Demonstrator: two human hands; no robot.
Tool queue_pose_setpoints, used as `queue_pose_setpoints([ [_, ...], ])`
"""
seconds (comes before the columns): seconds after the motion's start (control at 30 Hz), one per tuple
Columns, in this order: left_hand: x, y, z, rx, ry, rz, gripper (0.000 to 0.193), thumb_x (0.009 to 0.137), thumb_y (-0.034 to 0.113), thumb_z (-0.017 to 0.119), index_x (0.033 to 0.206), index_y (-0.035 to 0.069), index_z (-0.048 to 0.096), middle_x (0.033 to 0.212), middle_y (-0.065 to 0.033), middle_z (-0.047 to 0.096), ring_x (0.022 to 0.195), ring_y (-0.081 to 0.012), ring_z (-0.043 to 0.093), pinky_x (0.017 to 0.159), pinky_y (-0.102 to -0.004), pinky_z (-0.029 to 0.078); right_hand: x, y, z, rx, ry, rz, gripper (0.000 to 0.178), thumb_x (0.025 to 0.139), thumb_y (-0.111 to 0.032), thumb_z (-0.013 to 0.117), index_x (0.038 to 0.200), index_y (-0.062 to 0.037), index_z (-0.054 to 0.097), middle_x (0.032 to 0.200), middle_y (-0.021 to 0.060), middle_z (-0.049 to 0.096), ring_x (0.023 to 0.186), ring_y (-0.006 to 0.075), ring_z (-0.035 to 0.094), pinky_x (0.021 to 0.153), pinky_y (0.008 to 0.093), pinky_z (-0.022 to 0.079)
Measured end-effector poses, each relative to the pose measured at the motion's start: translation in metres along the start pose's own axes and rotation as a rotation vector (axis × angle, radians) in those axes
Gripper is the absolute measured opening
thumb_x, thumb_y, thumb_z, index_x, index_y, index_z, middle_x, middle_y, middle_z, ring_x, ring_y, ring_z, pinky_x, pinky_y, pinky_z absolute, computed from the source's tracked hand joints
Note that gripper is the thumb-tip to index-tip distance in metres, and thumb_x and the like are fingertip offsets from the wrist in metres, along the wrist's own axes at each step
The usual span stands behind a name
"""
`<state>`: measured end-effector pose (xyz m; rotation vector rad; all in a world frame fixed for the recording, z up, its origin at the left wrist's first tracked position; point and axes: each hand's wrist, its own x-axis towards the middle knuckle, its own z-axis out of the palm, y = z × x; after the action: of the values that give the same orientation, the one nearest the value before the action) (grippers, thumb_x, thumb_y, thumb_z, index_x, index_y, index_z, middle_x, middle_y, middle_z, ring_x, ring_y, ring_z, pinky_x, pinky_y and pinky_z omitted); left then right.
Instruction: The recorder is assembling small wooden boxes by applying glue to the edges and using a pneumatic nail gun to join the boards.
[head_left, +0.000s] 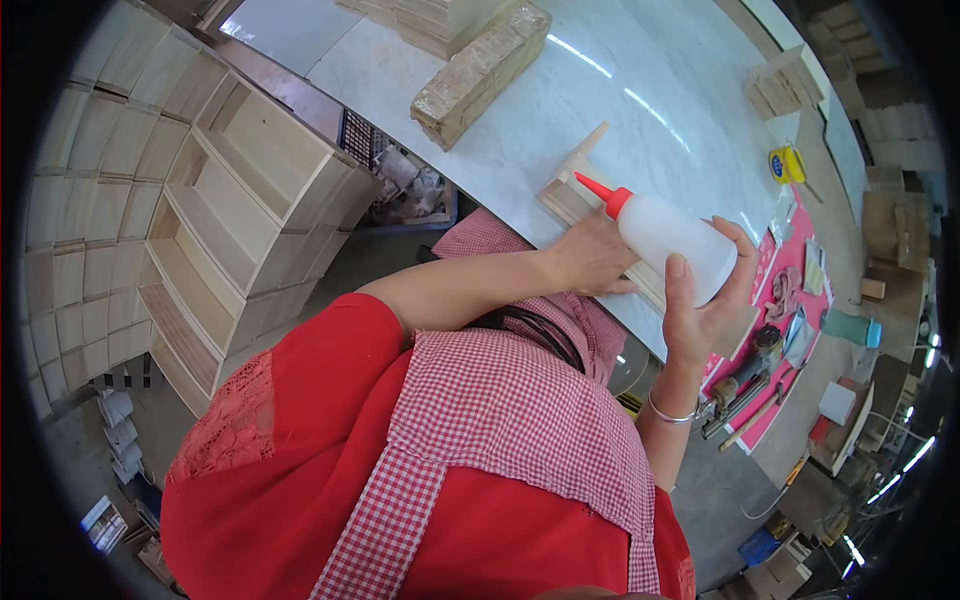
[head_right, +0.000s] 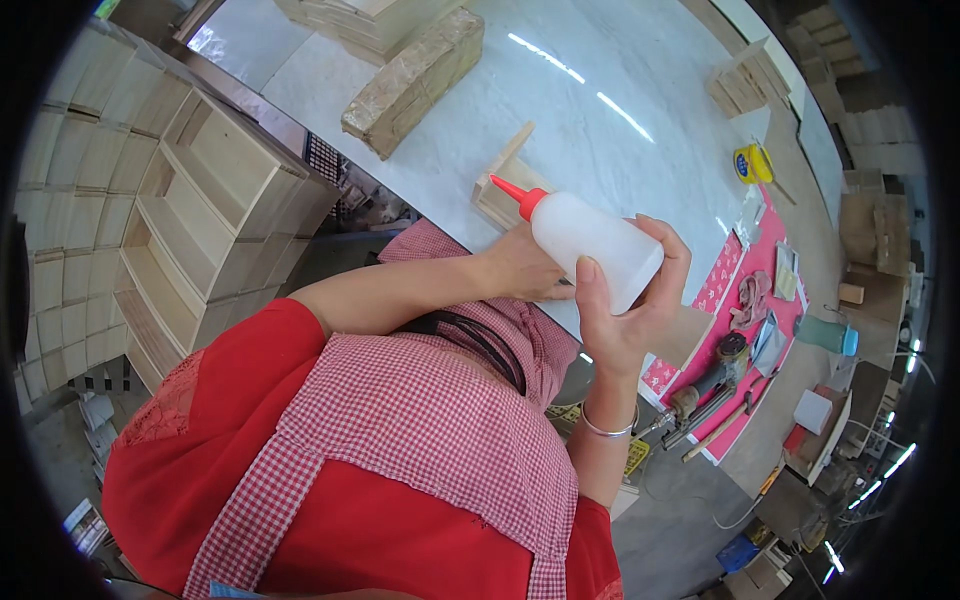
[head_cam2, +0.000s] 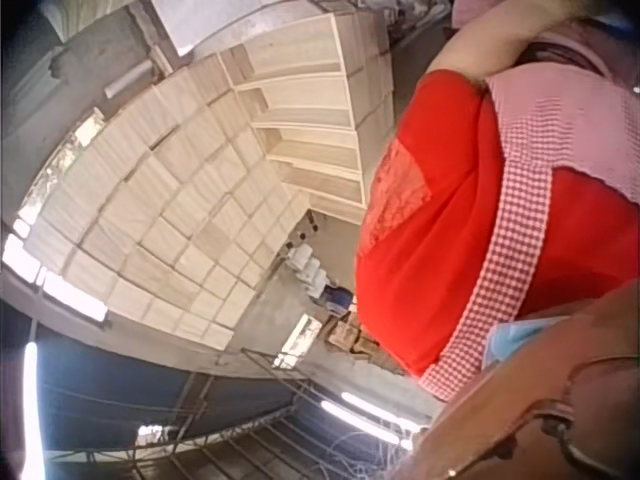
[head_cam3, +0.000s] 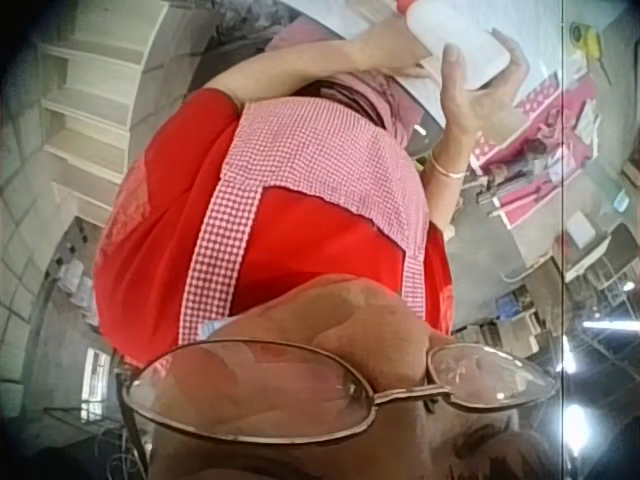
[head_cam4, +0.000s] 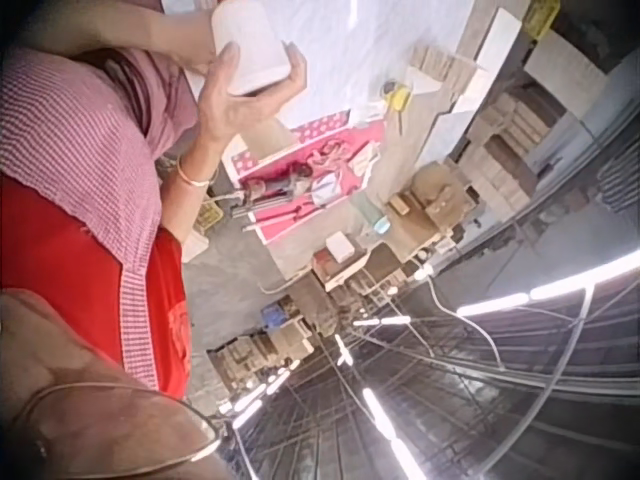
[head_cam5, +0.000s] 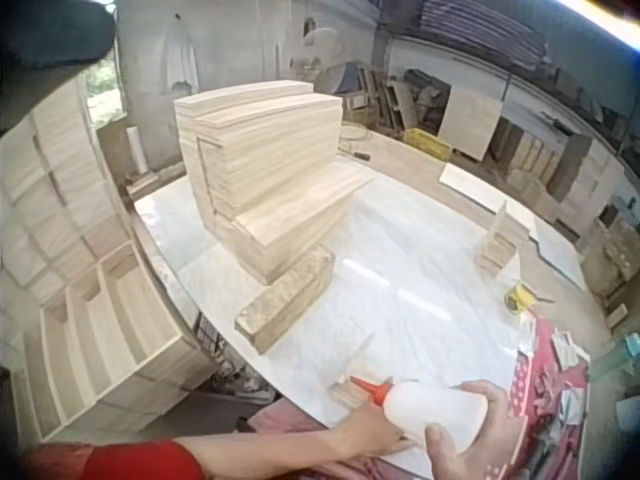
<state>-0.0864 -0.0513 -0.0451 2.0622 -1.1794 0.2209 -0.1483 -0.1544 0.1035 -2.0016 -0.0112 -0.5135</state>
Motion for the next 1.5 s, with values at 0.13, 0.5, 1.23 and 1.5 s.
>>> queue_pose_setpoints([
  [0.13, 0.002, 0.0, -0.004, -0.03, -0.062, -0.024, 0.063, 0.083, 0.048, 0.068, 0.128, 0.006, 0.055, 0.13, -0.0162, 0.056, 0.125, -0.0347, 0.051, 0.108, -0.0517, 0.035, -0.001, 0.002, 0.005, -0.012, -0.041, -0.06, 0.06, 0.079, -0.009, 0.077, 0.128, 0.0008, 0.044, 0.114, 0.0142, 0.056, 0.103, 0.0207, 0.059, 0.089, 0.0331, 0.049],
  [0.5, 0.003, -0.011, 0.019, -0.077, -0.211, -0.061, 0.066, 0.081, 0.048, 0.069, 0.13, 0.006, 0.054, 0.131, -0.0164, 0.056, 0.125, -0.0337, 0.05, 0.11, -0.0503, 0.034, 0.008, 0.0, 0.007, -0.141, -0.094, -0.287, 0.054, 0.081, -0.011, 0.076, 0.125, 0.0016, 0.047, 0.117, 0.0168, 0.059, 0.105, 0.0233, 0.06, 0.091, 0.0344, 0.05],
  [1.23, 0.005, 0.007, -0.01, 0.148, -0.199, -0.029, 0.078, 0.083, 0.058, 0.063, 0.141, 0.008, 0.049, 0.146, -0.0123, 0.046, 0.141, -0.0297, 0.034, 0.114, -0.0613, 0.019, 0.027, 0.009, -0.001, -0.177, 0.034, -0.156, 0.053, 0.08, -0.012, 0.079, 0.123, 0.0001, 0.051, 0.114, 0.0116, 0.056, 0.105, 0.0218, 0.058, 0.089, 0.0334, 0.05],
  [1.5, 0.013, -0.046, -0.037, 0.31, -0.265, -0.018, 0.076, 0.082, 0.059, 0.065, 0.142, 0.016, 0.048, 0.149, -0.0071, 0.044, 0.142, -0.0259, 0.034, 0.115, -0.0577, 0.021, -0.035, 0.019, -0.124, -0.037, 0.553, -0.049, 0.056, 0.084, -0.032, 0.076, 0.121, 0.0023, 0.051, 0.112, 0.0118, 0.059, 0.102, 0.0216, 0.059, 0.09, 0.035, 0.048],
])
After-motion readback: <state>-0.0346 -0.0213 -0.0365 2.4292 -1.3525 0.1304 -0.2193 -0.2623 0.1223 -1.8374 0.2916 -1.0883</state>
